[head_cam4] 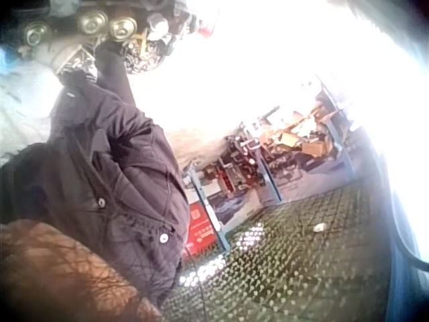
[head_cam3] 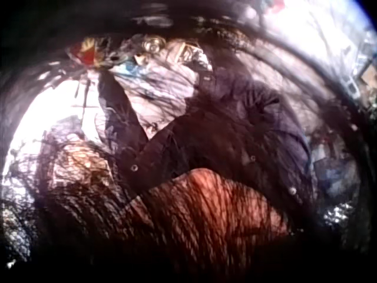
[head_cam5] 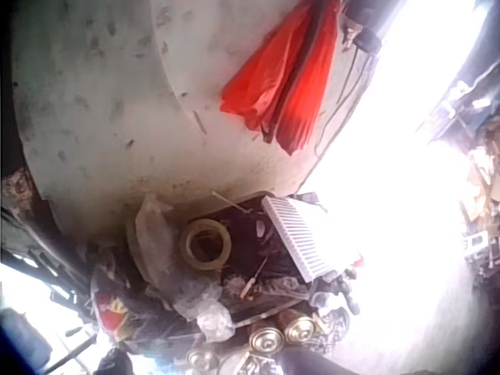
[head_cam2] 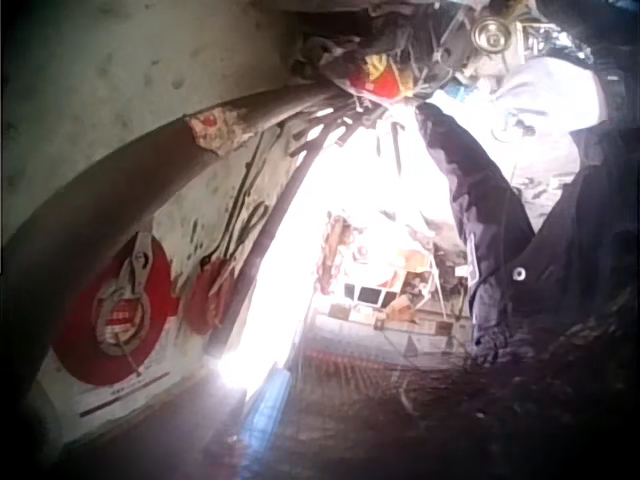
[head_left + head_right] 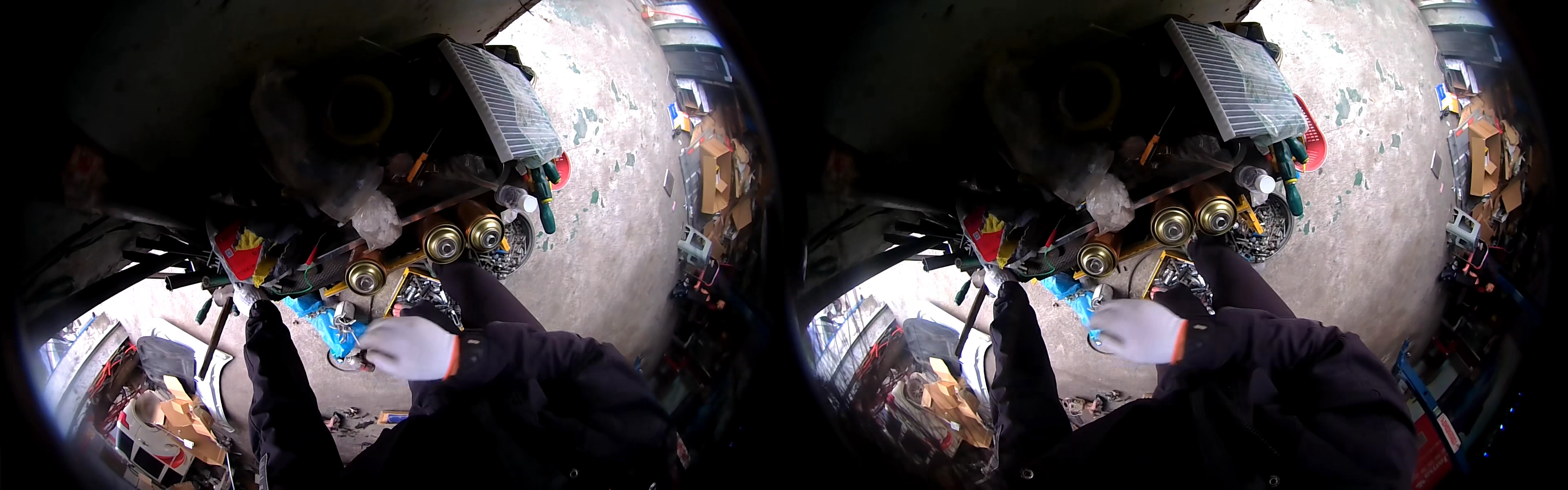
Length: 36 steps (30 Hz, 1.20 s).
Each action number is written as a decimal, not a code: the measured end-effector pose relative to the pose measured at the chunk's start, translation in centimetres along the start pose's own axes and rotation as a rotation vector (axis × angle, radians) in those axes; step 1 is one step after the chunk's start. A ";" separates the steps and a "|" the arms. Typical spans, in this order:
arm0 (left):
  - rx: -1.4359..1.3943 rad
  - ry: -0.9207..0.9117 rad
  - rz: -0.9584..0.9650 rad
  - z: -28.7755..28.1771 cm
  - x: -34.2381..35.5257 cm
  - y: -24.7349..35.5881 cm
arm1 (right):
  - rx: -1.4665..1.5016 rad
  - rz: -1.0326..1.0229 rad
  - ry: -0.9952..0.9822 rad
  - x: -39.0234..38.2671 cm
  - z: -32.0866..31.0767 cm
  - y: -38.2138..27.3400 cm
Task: The person manipulates various mechanical parts and canisters on a cluttered workbench, picking up a radiator-like component, moving it aside, and using a tool to interact with wires and connectors.
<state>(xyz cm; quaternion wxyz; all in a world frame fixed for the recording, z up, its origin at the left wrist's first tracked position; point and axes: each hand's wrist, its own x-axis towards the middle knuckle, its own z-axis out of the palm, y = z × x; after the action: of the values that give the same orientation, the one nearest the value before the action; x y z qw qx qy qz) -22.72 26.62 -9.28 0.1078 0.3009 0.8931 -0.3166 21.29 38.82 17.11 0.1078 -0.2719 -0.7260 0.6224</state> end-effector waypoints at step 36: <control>-1.542 0.431 -0.358 -2.3 -3.9 -3.3 | -0.469 0.776 0.205 0.3 -7.9 24.8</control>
<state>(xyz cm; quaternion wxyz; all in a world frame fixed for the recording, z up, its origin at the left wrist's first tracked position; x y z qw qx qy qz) -21.57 24.20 -4.39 0.0584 0.0495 0.8955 0.4385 31.45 47.59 -5.16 -0.1260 -0.6007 -0.6773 0.4057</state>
